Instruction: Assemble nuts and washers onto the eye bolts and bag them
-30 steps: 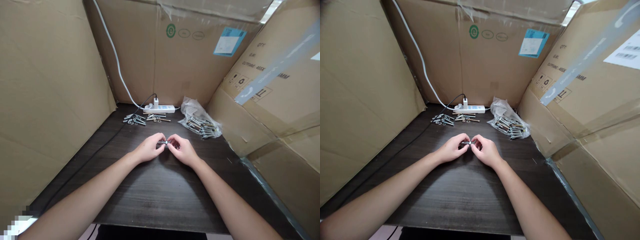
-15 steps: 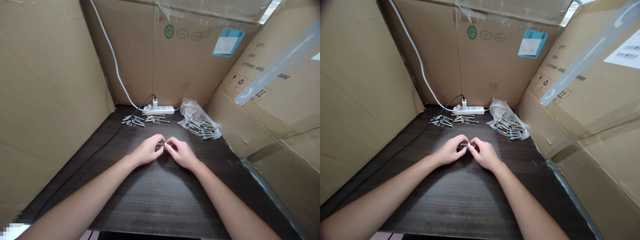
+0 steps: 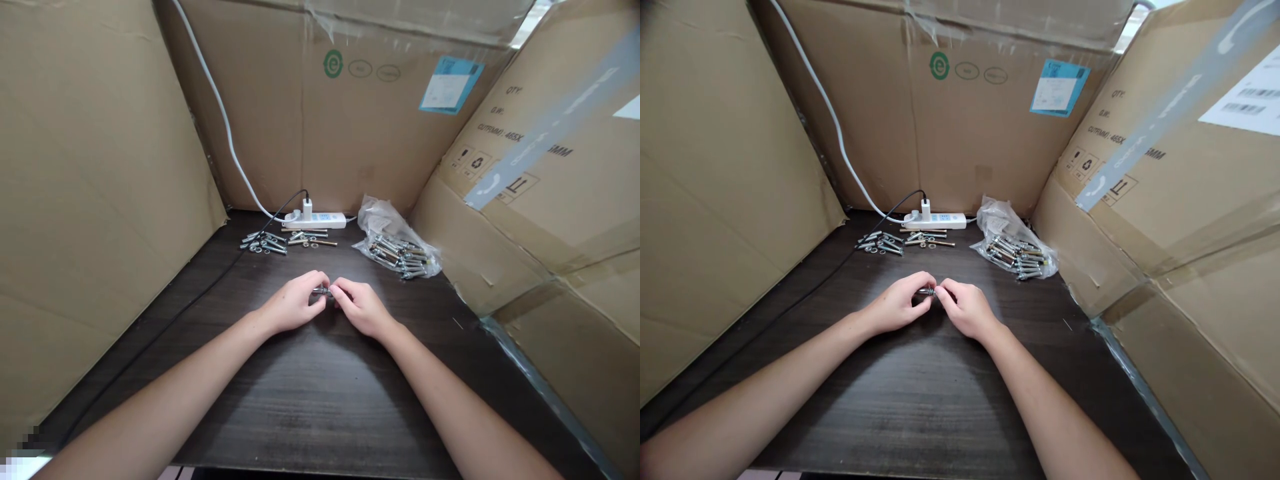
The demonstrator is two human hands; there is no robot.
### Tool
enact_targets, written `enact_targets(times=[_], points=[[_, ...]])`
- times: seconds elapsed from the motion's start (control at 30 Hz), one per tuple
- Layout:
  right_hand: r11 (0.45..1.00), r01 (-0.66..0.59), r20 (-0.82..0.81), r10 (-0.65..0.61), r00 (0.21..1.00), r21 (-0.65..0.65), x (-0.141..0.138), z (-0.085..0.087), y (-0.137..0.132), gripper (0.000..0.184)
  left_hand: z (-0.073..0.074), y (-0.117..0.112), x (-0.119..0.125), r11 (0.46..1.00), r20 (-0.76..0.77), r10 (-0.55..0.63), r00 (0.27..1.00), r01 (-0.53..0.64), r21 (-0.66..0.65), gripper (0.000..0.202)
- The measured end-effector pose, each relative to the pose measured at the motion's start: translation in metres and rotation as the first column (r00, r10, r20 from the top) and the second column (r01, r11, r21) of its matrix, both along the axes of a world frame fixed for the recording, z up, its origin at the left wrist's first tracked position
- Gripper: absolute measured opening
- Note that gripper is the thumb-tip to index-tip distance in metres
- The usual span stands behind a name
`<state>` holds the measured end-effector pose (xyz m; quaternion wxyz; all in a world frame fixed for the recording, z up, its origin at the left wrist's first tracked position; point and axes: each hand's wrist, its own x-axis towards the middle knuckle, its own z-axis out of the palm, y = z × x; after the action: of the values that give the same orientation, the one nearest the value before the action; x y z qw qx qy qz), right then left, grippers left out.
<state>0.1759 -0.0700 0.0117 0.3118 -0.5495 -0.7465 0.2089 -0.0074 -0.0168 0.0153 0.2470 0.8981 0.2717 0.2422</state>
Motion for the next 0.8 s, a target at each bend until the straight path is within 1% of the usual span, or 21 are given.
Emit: enact_targets(times=[0.13,0.37,0.57,0.67,0.8], points=[[1.000,-0.012,0.000,0.012,1.000,-0.009,-0.0005,0.0009,-0.0007,0.023,0.0019,-0.0005,0.0002,1.000,-0.004,-0.003,1.000,0.003,-0.017,0.012],[1.000,0.004,-0.009,-0.004,1.000,-0.014,-0.0017,0.0007,-0.0017,0.028,0.0036,-0.0009,0.0005,1.000,-0.033,-0.005,0.999,0.004,-0.012,0.014],[0.999,0.035,-0.040,-0.034,0.999,0.028,-0.0033,0.0003,-0.0024,0.017,0.0078,-0.0039,-0.0006,0.998,-0.055,0.011,0.998,-0.014,-0.062,0.017],[0.999,0.033,-0.033,-0.032,0.999,0.028,-0.0039,0.0001,-0.0026,0.018,0.0093,-0.0051,-0.0005,0.997,-0.046,0.000,0.999,-0.004,-0.083,0.017],[0.999,0.034,-0.030,-0.033,0.999,0.027,-0.0039,0.0003,-0.0024,0.021,0.0098,-0.0055,0.0005,0.997,-0.024,-0.003,1.000,0.001,-0.081,0.016]])
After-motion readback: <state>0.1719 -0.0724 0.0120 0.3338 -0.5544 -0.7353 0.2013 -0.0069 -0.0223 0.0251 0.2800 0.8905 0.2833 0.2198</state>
